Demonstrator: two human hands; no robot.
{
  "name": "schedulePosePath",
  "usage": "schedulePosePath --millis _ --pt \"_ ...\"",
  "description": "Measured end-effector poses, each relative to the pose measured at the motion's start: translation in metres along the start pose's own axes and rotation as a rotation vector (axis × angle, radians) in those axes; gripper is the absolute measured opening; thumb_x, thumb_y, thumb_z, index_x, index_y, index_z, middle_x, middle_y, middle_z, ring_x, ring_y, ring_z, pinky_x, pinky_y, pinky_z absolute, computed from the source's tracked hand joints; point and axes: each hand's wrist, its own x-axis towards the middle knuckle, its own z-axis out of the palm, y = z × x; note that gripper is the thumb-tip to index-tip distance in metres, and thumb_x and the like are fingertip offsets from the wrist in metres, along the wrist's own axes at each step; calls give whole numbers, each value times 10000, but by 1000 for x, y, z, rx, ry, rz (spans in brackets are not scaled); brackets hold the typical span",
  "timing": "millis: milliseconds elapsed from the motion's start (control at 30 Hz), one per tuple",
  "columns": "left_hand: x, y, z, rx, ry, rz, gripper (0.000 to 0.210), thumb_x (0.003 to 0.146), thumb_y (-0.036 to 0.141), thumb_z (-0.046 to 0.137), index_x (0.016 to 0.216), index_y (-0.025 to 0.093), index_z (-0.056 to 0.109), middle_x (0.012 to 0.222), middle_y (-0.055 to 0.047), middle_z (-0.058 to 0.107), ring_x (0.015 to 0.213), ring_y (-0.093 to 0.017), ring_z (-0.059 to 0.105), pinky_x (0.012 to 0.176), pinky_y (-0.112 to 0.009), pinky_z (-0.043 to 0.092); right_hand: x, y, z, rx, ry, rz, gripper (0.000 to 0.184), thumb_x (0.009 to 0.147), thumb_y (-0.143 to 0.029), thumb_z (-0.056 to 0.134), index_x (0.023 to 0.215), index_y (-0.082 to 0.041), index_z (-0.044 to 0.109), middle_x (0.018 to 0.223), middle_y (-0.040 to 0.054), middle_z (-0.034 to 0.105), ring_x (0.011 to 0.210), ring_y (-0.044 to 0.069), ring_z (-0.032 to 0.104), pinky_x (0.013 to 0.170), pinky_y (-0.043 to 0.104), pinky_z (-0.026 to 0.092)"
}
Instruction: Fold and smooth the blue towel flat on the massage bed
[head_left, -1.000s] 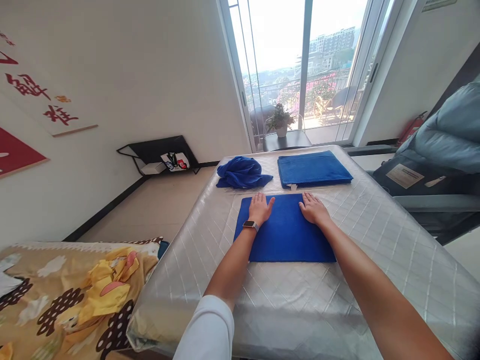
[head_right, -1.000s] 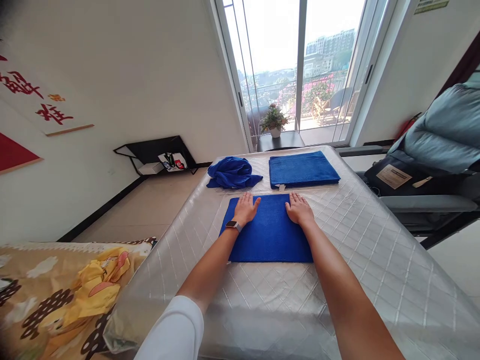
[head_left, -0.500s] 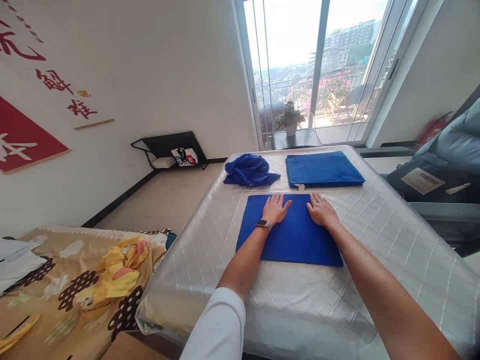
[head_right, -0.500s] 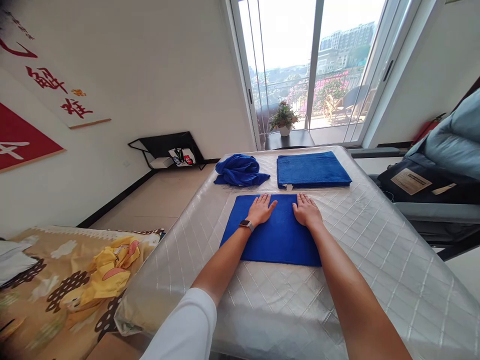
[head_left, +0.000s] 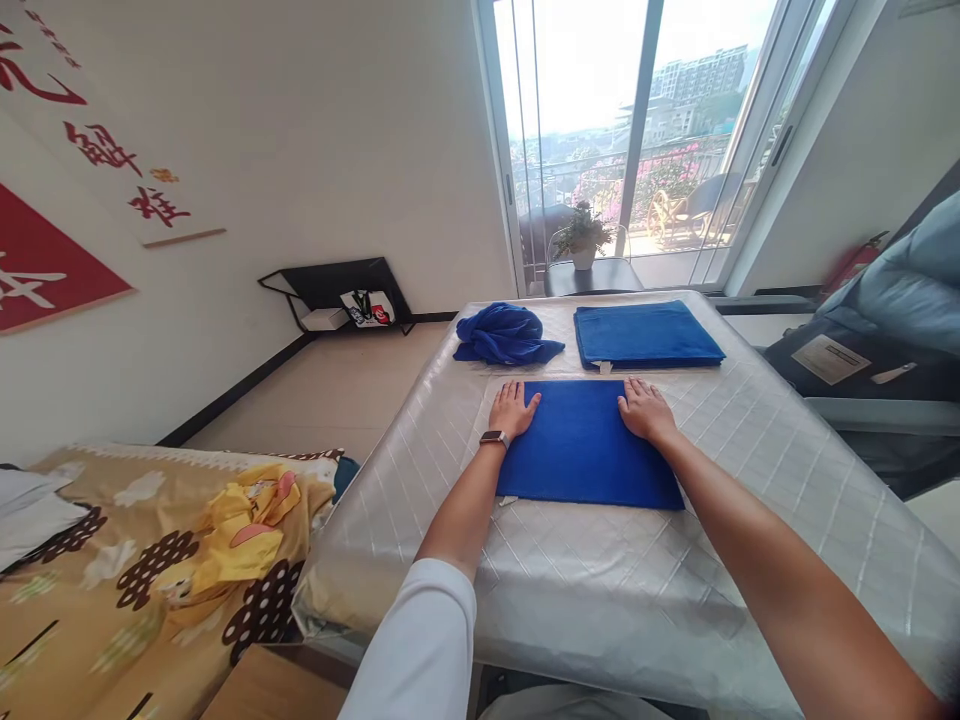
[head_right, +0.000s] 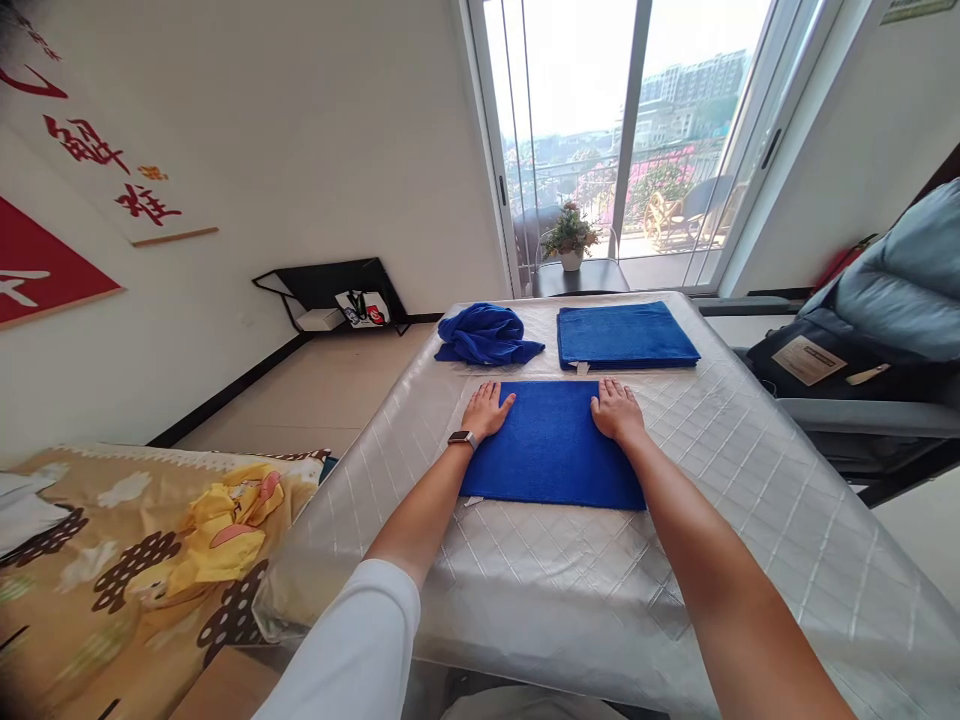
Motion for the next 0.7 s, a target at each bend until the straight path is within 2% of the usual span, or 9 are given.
schedulePosePath --millis 100,300,500,567,633,700 --pt "-1 0 -1 1 6 0 834 986 660 101 1562 96 317 1638 -122 285 1525 -257 210 1252 -409 148 -6 -3 -4 -21 33 -7 632 1018 -336 206 1554 -23 324 1626 146 312 1519 231 210 1244 404 121" --pt "-1 0 2 1 3 -7 848 979 674 87 1571 103 294 1650 -117 249 1530 -247 195 1254 -411 142 -15 -3 2 26 -113 -21 706 1024 -460 169 1586 -38 245 1663 127 203 1535 228 150 1240 395 155" --pt "2 -1 -5 63 -48 -13 828 981 662 102 1580 117 274 1653 -111 239 1534 -251 180 1253 -417 125 -18 -4 5 49 -106 -10 712 1024 -466 155 1594 -46 222 1670 109 181 1538 218 133 1246 387 118" --pt "5 11 -12 104 -48 -51 832 981 663 140 1577 99 277 1644 -131 255 1529 -281 193 1250 -440 127 -18 -5 5 55 -107 -8 712 1022 -466 161 1594 -46 222 1670 110 180 1538 217 133 1245 387 119" --pt "8 37 -18 118 9 -44 853 984 658 151 1570 51 274 1639 -165 253 1528 -304 188 1248 -443 137 -18 -6 4 64 -102 -4 713 1020 -468 163 1593 -49 227 1670 109 178 1537 217 136 1244 392 126" --pt "9 77 -16 82 74 88 849 996 635 114 1564 26 275 1639 -172 251 1532 -287 177 1250 -410 146 -20 -6 3 74 -91 -1 714 1019 -472 163 1592 -53 234 1669 111 183 1537 217 141 1244 396 129"
